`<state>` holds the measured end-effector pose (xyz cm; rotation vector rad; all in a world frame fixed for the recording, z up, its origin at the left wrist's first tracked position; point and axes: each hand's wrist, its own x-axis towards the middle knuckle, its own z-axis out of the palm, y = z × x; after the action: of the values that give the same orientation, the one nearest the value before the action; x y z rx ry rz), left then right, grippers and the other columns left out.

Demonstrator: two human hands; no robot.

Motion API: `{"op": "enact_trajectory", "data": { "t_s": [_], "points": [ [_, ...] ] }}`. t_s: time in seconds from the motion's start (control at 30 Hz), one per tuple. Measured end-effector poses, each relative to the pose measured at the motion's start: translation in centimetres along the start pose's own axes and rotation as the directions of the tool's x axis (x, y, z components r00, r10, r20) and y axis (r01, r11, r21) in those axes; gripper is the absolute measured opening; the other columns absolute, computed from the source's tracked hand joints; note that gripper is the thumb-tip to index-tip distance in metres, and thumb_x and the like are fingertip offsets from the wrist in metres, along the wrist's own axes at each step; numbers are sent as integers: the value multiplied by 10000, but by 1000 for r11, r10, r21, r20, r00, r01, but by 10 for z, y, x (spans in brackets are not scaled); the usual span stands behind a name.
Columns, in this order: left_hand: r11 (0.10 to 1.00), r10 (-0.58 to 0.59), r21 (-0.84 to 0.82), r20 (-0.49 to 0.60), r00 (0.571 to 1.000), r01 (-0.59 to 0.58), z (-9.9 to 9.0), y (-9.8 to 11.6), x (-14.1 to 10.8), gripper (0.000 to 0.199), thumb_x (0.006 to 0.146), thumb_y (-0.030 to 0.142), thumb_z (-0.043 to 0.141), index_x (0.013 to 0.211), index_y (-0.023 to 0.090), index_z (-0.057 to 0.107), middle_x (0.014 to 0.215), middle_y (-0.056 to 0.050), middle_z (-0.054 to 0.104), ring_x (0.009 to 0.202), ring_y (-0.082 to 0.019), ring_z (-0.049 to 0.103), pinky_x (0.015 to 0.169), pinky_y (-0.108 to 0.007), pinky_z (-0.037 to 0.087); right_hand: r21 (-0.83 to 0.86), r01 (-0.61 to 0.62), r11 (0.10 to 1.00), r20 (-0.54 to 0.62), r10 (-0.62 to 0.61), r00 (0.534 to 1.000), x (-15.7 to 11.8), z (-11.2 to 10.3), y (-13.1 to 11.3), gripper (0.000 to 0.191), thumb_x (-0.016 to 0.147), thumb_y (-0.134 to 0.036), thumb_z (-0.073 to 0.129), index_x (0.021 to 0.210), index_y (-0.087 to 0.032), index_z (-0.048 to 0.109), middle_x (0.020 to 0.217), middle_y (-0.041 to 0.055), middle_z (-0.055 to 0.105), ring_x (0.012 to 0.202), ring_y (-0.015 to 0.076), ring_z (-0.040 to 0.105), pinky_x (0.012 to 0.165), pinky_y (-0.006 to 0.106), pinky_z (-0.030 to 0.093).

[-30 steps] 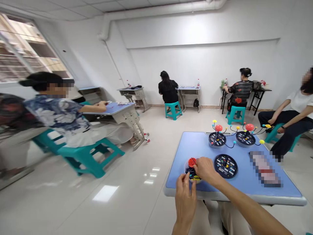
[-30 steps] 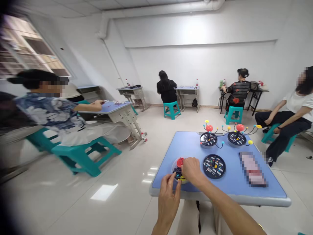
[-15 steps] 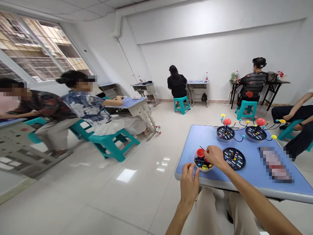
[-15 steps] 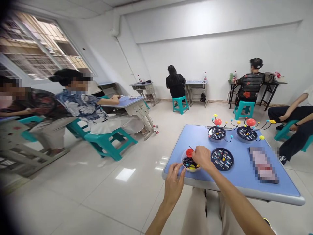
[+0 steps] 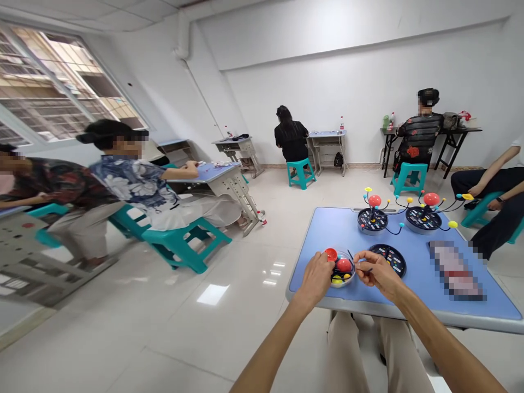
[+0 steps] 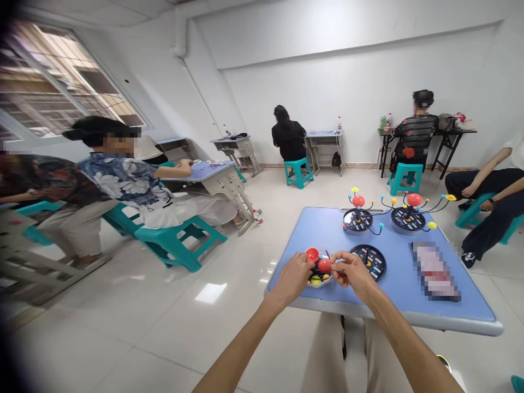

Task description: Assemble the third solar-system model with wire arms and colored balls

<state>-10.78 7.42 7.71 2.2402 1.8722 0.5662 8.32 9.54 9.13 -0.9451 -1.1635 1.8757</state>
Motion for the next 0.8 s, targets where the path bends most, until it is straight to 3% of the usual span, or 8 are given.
{"op": "enact_trajectory", "data": {
  "t_s": [0.17,0.23,0.3,0.4,0.6,0.8],
  "points": [
    [990,-9,-139,27,1000,12,-6,-7,13,214,708,33,564,601,205,634,721,-33,580,744,-196,552,669,-283,388,135,-39,990,57,32,998,-22,-8,7,218,659,-302,704,775,-117,700,552,-15,550,462,74,438,422,203,252],
    [941,-67,-333,6,998,65,-10,-7,14,141,728,109,597,670,211,675,754,-21,595,715,-169,547,676,-272,399,192,-26,981,85,9,996,-29,-11,9,204,668,-289,699,775,-116,714,590,3,567,496,87,465,447,217,293],
    [762,-186,-630,12,982,152,-13,-4,13,47,728,216,644,729,199,689,733,-9,605,650,-142,526,643,-258,408,229,10,973,108,-36,994,-33,-15,10,215,651,-263,718,814,-122,725,635,12,582,526,96,475,478,232,327],
    [412,-311,-881,104,945,233,-12,7,8,248,690,386,703,776,155,670,662,-1,606,532,-106,479,525,-234,380,212,115,971,87,-136,987,-35,-21,11,281,647,-287,774,881,-138,723,648,4,567,563,110,469,525,254,353],
    [112,-354,-959,208,912,262,-8,28,-2,386,643,474,753,779,130,640,635,8,586,494,-74,481,468,-203,363,128,247,961,-84,-237,968,-24,-21,14,331,753,-471,738,817,-148,712,596,-3,530,544,111,433,489,253,320],
    [7,-379,-968,229,897,250,-9,29,-1,397,600,442,805,763,129,623,673,0,631,489,-68,512,445,-189,374,139,276,951,-129,-259,957,-13,-11,19,380,744,-532,728,811,-158,701,689,28,620,631,144,549,571,280,432]
  ]
}}
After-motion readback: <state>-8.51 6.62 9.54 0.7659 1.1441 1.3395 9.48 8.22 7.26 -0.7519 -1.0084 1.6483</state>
